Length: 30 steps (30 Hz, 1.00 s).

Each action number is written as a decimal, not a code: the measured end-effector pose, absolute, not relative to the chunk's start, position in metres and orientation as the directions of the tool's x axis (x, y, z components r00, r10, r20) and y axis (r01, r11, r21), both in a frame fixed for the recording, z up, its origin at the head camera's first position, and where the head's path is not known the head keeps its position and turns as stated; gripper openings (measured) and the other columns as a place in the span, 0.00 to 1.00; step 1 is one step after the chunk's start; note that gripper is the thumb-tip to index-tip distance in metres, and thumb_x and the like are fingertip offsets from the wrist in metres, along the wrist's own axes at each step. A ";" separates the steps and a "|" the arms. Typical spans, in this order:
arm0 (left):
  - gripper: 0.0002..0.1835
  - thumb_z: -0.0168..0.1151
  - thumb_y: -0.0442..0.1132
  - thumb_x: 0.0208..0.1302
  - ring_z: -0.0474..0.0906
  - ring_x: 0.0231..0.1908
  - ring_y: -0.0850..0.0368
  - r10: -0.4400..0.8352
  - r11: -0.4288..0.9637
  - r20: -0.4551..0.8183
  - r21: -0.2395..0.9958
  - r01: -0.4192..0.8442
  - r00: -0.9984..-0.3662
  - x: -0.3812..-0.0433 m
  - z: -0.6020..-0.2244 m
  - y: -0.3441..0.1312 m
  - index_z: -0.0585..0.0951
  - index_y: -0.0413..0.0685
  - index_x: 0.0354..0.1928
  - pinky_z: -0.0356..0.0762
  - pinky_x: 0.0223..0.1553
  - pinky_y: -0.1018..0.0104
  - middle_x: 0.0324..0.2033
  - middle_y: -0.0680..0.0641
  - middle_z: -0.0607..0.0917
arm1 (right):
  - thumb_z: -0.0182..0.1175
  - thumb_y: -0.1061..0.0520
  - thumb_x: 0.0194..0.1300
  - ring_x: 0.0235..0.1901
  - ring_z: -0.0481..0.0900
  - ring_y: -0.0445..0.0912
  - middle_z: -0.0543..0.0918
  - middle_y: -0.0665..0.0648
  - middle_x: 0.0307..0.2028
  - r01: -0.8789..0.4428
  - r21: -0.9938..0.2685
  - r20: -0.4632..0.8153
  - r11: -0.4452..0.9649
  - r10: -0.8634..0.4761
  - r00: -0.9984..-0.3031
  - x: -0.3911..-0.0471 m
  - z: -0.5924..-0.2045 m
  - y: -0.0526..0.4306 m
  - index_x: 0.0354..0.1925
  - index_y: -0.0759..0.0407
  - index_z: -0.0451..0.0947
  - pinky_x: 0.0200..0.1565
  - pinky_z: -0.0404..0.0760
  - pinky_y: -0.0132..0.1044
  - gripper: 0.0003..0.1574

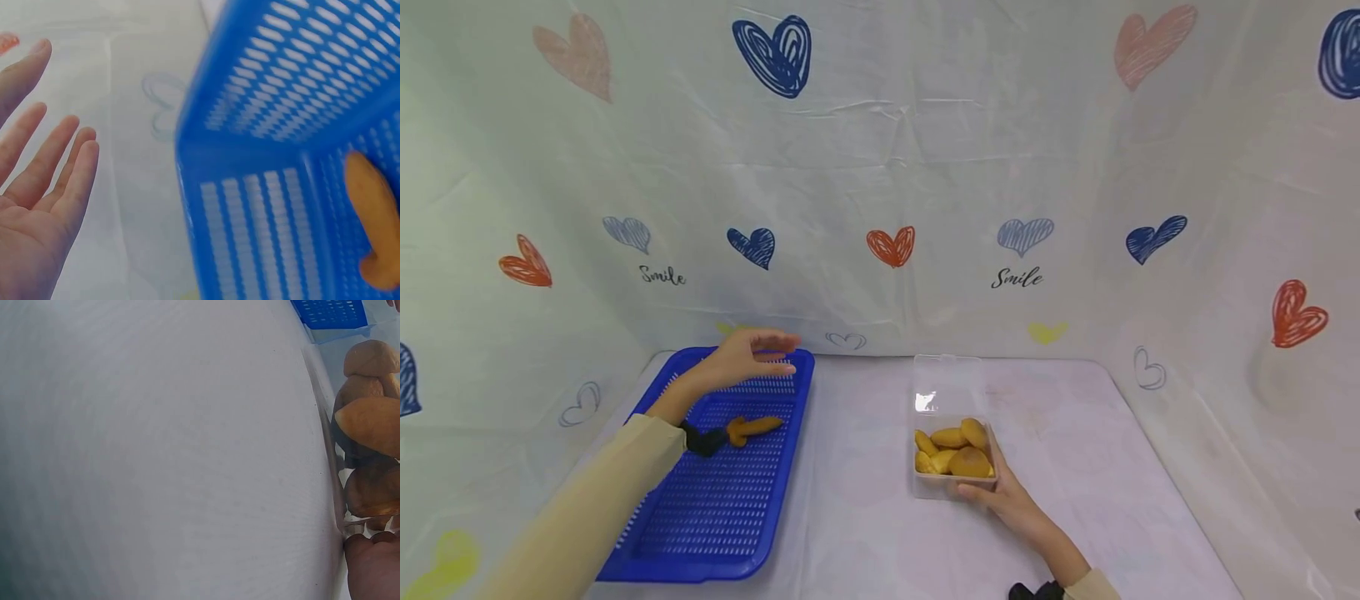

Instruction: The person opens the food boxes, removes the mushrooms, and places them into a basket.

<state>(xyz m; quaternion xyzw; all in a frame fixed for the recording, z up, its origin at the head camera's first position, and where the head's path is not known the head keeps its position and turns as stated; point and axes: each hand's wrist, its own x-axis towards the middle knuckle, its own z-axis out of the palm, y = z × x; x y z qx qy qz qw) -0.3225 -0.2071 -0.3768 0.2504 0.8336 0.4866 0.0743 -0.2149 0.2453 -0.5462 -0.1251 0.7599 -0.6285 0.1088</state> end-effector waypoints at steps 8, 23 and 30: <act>0.30 0.74 0.36 0.59 0.75 0.61 0.48 0.529 0.374 0.125 0.854 0.363 -0.839 -0.329 -0.371 -0.164 0.78 0.42 0.64 0.75 0.60 0.56 0.60 0.43 0.79 | 0.63 0.63 0.68 0.73 0.23 0.66 0.25 0.65 0.77 -0.079 -0.981 0.016 0.177 -0.331 -0.943 -0.214 -0.545 0.245 0.79 0.49 0.22 0.66 0.26 0.71 0.67; 0.29 0.71 0.36 0.63 0.75 0.61 0.43 0.656 0.281 0.134 0.870 0.404 -0.743 -0.327 -0.383 -0.081 0.76 0.38 0.65 0.75 0.60 0.61 0.61 0.38 0.78 | 0.64 0.62 0.68 0.74 0.25 0.65 0.26 0.64 0.77 -0.062 -0.982 0.003 0.178 -0.316 -0.949 -0.213 -0.544 0.245 0.79 0.49 0.23 0.66 0.27 0.71 0.66; 0.29 0.71 0.39 0.63 0.76 0.60 0.50 0.702 0.285 0.118 0.857 0.429 -0.702 -0.321 -0.398 -0.041 0.76 0.41 0.65 0.74 0.61 0.60 0.62 0.41 0.78 | 0.64 0.61 0.68 0.74 0.26 0.65 0.27 0.63 0.77 -0.063 -0.978 0.000 0.201 -0.302 -0.953 -0.213 -0.544 0.244 0.79 0.51 0.24 0.66 0.29 0.72 0.66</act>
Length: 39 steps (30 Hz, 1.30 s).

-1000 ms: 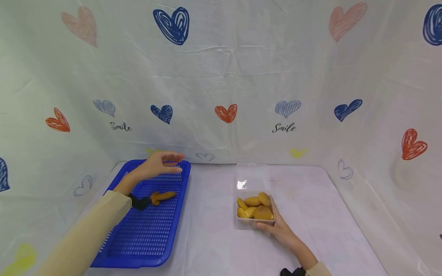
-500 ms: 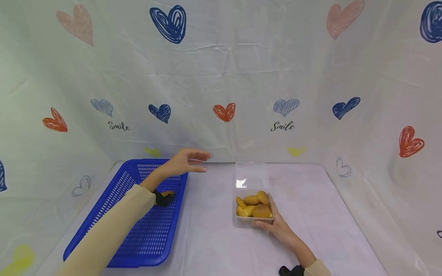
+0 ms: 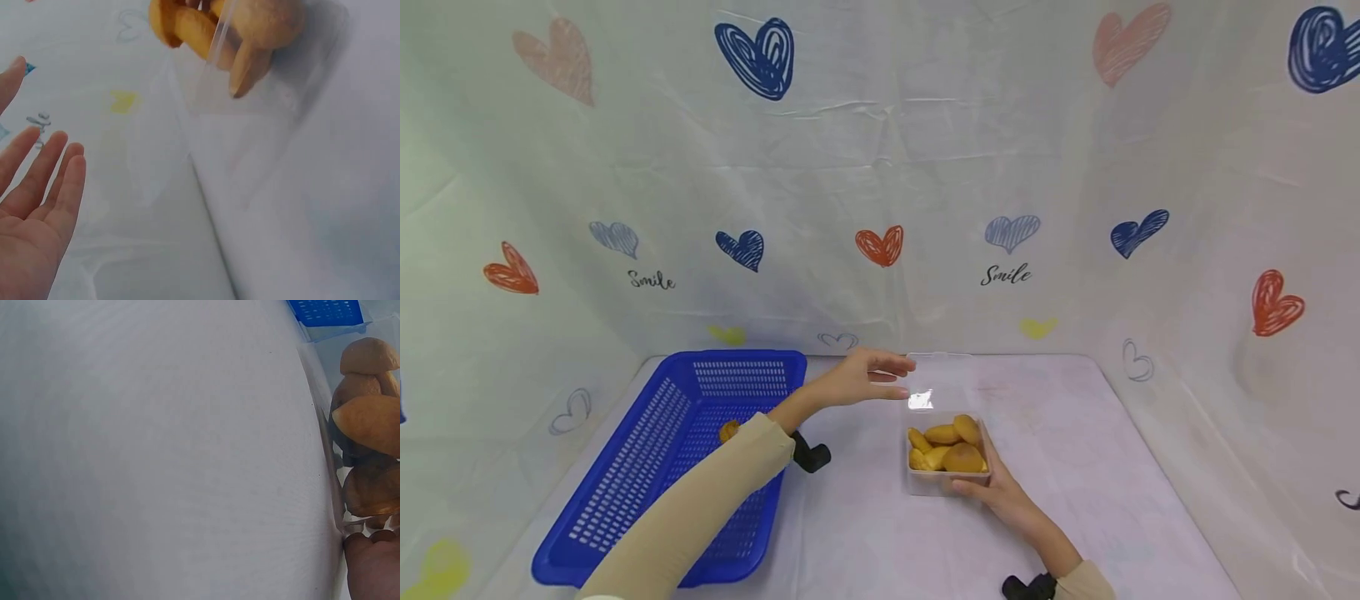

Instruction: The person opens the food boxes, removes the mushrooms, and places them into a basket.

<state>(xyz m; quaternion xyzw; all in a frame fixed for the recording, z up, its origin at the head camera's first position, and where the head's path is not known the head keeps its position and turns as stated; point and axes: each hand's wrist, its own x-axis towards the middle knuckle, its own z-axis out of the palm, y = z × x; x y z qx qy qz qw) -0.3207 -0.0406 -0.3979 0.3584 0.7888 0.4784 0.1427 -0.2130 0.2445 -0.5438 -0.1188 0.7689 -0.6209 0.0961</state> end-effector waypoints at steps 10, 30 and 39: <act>0.27 0.72 0.38 0.62 0.76 0.55 0.63 0.722 0.223 0.141 0.879 0.421 -0.678 -0.305 -0.428 0.007 0.78 0.42 0.63 0.75 0.60 0.63 0.60 0.45 0.80 | 0.64 0.59 0.68 0.75 0.29 0.64 0.28 0.61 0.78 -0.042 -0.983 -0.015 0.178 -0.310 -0.951 -0.216 -0.546 0.243 0.79 0.48 0.24 0.67 0.32 0.72 0.66; 0.26 0.73 0.42 0.61 0.77 0.52 0.64 0.658 0.301 0.197 0.816 0.494 -0.726 -0.282 -0.467 0.054 0.81 0.38 0.59 0.74 0.55 0.76 0.53 0.47 0.82 | 0.60 0.61 0.71 0.72 0.48 0.65 0.25 0.61 0.77 -0.087 -0.990 0.037 0.112 -0.387 -0.921 -0.215 -0.550 0.248 0.78 0.34 0.22 0.59 0.64 0.20 0.64; 0.28 0.74 0.45 0.59 0.76 0.49 0.65 0.605 0.368 0.195 0.791 0.488 -0.772 -0.279 -0.471 0.063 0.81 0.39 0.59 0.74 0.51 0.79 0.52 0.49 0.81 | 0.61 0.61 0.70 0.72 0.50 0.63 0.27 0.61 0.78 -0.065 -0.991 0.016 0.119 -0.375 -0.927 -0.215 -0.550 0.248 0.78 0.37 0.22 0.59 0.65 0.21 0.65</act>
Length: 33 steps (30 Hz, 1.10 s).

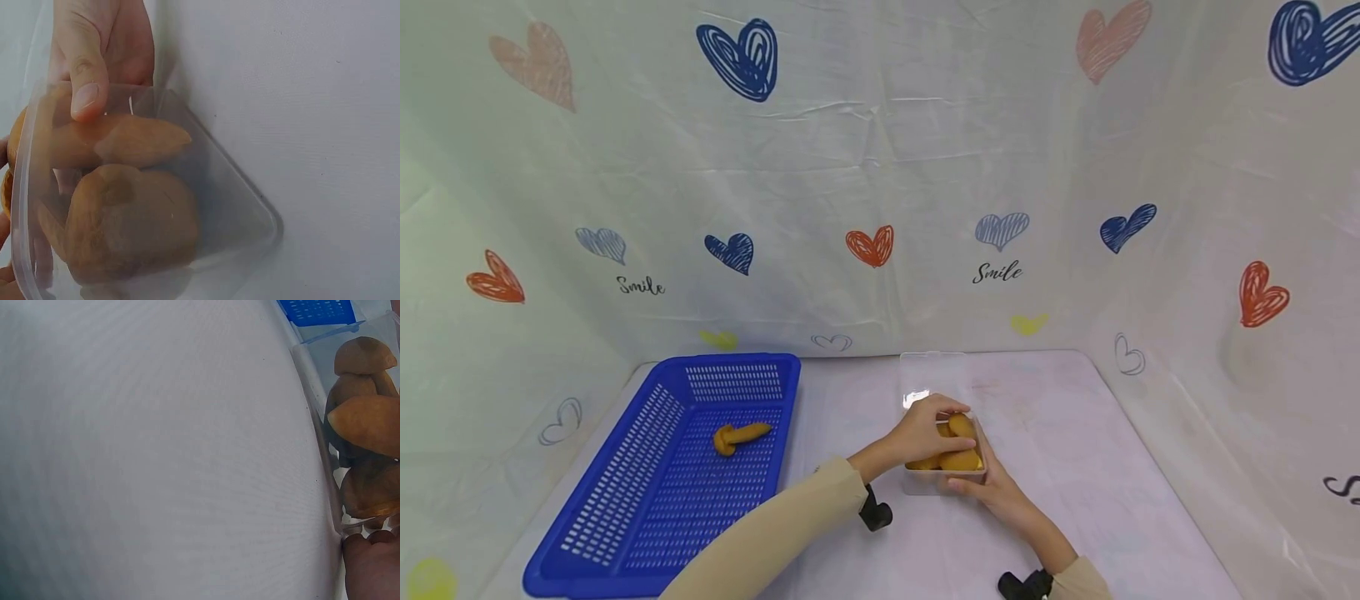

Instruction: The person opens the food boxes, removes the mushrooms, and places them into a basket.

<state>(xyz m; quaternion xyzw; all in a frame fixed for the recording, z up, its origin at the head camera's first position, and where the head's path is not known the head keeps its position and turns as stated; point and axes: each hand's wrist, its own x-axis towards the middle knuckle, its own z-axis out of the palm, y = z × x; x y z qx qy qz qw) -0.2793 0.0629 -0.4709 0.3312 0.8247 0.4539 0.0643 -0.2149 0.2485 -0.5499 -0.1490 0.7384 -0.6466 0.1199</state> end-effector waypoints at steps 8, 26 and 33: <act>0.23 0.77 0.40 0.55 0.80 0.45 0.65 0.523 0.335 0.226 0.832 0.441 -0.822 -0.276 -0.472 0.067 0.84 0.36 0.52 0.77 0.45 0.80 0.47 0.48 0.83 | 0.61 0.60 0.70 0.73 0.46 0.63 0.28 0.61 0.78 -0.063 -0.989 0.011 0.134 -0.363 -0.932 -0.214 -0.550 0.247 0.78 0.40 0.22 0.59 0.61 0.18 0.65; 0.21 0.77 0.43 0.56 0.82 0.43 0.67 0.525 0.264 0.232 0.871 0.415 -0.819 -0.277 -0.467 0.062 0.87 0.41 0.49 0.79 0.43 0.79 0.45 0.51 0.87 | 0.63 0.57 0.69 0.75 0.36 0.63 0.30 0.62 0.78 -0.027 -0.982 -0.034 0.189 -0.315 -0.948 -0.214 -0.548 0.246 0.79 0.50 0.23 0.70 0.37 0.65 0.65; 0.20 0.76 0.42 0.57 0.83 0.43 0.68 0.510 0.203 0.249 0.895 0.396 -0.823 -0.277 -0.456 0.059 0.87 0.41 0.50 0.80 0.44 0.77 0.46 0.50 0.87 | 0.64 0.57 0.69 0.75 0.37 0.62 0.31 0.61 0.78 -0.037 -0.977 -0.028 0.208 -0.302 -0.953 -0.215 -0.547 0.246 0.79 0.42 0.24 0.70 0.37 0.65 0.65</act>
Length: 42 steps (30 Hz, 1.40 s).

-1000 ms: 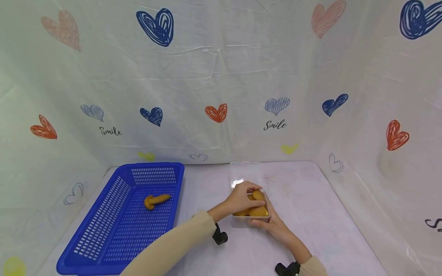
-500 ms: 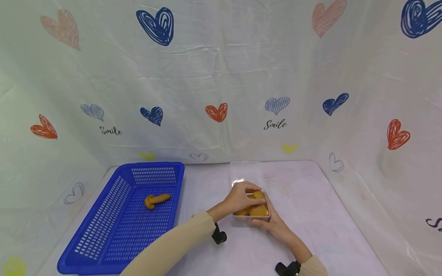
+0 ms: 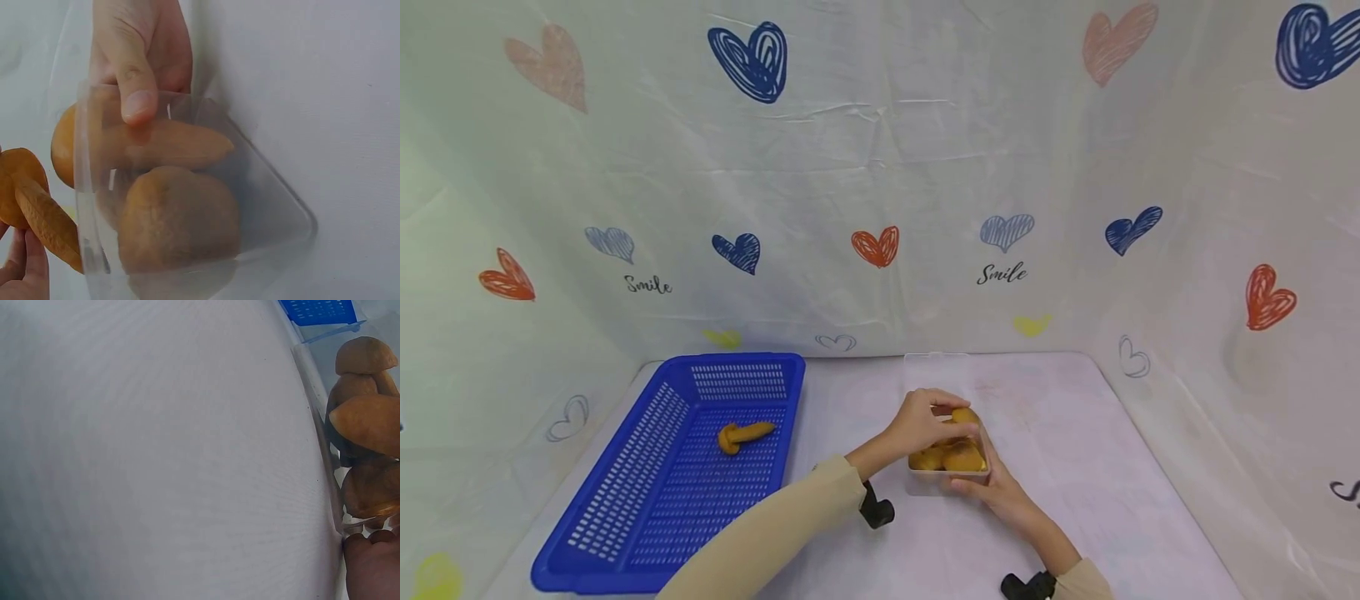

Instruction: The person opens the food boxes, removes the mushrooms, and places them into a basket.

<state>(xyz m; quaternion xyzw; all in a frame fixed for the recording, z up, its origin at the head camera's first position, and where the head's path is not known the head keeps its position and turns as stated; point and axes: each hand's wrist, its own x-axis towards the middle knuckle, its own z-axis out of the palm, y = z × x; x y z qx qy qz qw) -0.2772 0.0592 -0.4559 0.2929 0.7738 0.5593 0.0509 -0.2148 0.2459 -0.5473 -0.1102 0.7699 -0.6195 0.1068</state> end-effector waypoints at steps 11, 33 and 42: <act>0.20 0.77 0.45 0.57 0.82 0.44 0.70 0.494 0.163 0.239 0.919 0.359 -0.836 -0.274 -0.431 0.049 0.88 0.45 0.50 0.79 0.45 0.76 0.47 0.56 0.87 | 0.63 0.57 0.69 0.74 0.27 0.66 0.28 0.66 0.77 -0.023 -0.978 -0.041 0.209 -0.296 -0.954 -0.214 -0.548 0.247 0.79 0.44 0.22 0.66 0.32 0.73 0.66; 0.19 0.76 0.42 0.57 0.82 0.47 0.64 0.420 0.129 0.267 0.928 0.349 -0.867 -0.276 -0.398 -0.010 0.88 0.48 0.51 0.82 0.47 0.68 0.49 0.55 0.86 | 0.64 0.58 0.68 0.74 0.27 0.67 0.30 0.68 0.77 -0.013 -0.977 -0.048 0.215 -0.276 -0.960 -0.213 -0.546 0.248 0.79 0.50 0.24 0.66 0.30 0.73 0.66; 0.20 0.76 0.44 0.58 0.82 0.49 0.56 0.352 0.205 0.240 0.923 0.325 -0.905 -0.279 -0.391 -0.055 0.87 0.47 0.52 0.83 0.46 0.68 0.51 0.50 0.86 | 0.65 0.60 0.67 0.74 0.26 0.68 0.30 0.70 0.77 -0.032 -0.976 -0.030 0.216 -0.278 -0.960 -0.214 -0.546 0.246 0.79 0.53 0.24 0.65 0.28 0.73 0.66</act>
